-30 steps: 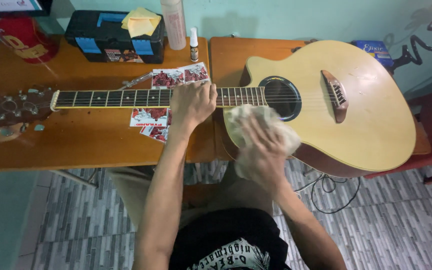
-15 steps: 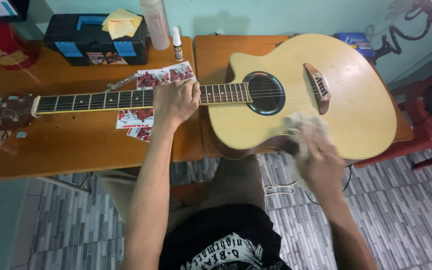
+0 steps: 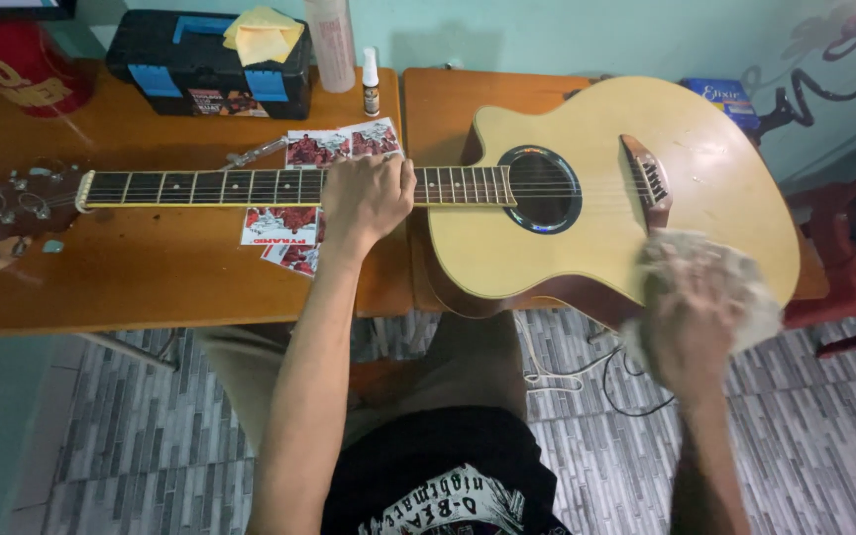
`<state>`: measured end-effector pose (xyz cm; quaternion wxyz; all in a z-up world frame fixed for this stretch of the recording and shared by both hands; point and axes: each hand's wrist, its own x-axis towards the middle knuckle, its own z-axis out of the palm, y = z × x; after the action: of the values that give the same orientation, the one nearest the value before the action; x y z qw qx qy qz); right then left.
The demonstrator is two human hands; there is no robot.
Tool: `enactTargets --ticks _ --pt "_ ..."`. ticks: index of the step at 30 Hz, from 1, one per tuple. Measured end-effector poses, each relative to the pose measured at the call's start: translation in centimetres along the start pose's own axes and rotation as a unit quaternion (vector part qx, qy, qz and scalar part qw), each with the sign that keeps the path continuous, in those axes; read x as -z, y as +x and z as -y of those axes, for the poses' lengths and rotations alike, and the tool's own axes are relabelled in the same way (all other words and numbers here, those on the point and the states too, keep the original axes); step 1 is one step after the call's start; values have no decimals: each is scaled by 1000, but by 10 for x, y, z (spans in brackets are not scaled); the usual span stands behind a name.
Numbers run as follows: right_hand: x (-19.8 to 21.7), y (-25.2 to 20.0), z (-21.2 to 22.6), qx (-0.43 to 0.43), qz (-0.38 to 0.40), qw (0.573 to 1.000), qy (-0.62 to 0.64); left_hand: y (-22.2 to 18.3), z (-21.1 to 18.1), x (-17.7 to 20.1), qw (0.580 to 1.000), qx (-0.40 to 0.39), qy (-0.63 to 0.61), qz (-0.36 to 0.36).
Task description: Polishing the body of an acoustic guitar using a liquid polish and a soft cloth on a workbench.
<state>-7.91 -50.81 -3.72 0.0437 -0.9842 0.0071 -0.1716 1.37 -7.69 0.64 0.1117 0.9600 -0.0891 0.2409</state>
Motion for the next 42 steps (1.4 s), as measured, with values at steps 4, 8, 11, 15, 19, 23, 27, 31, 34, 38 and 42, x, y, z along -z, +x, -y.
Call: enactTargets --ticks 4,8,11,15,19,23,27,31,34,38,42 --pt "-11 -8 109 223 -126 966 34 -1 -6 9 998 26 0 53" --pt "-47 -1 199 320 -191 926 54 1 -1 -2 998 32 8 59" --pt "-21 1 242 340 -230 912 22 1 -5 5 998 26 8 61" --pt "2 -4 220 390 -259 880 78 -1 -8 9 1000 12 -5 28" --pt "0 -21 149 308 -233 910 150 -5 -4 14 999 8 -15 41" --pt "-21 -16 39 256 -277 919 -115 -5 -3 8 999 27 -12 43" --pt "-5 -14 -2 148 -255 952 -84 -5 -2 6 1000 21 -15 16" --pt "26 -13 77 104 -253 950 -154 -1 13 -22 996 -38 -8 -78" --pt "-34 -4 111 161 -238 957 -29 -4 -1 6 999 30 -28 27" --pt "-6 0 199 265 -204 940 65 -4 3 -2 1000 -1 -24 7" --pt "41 14 243 345 -102 925 127 -3 -1 2 1000 6 -12 8"
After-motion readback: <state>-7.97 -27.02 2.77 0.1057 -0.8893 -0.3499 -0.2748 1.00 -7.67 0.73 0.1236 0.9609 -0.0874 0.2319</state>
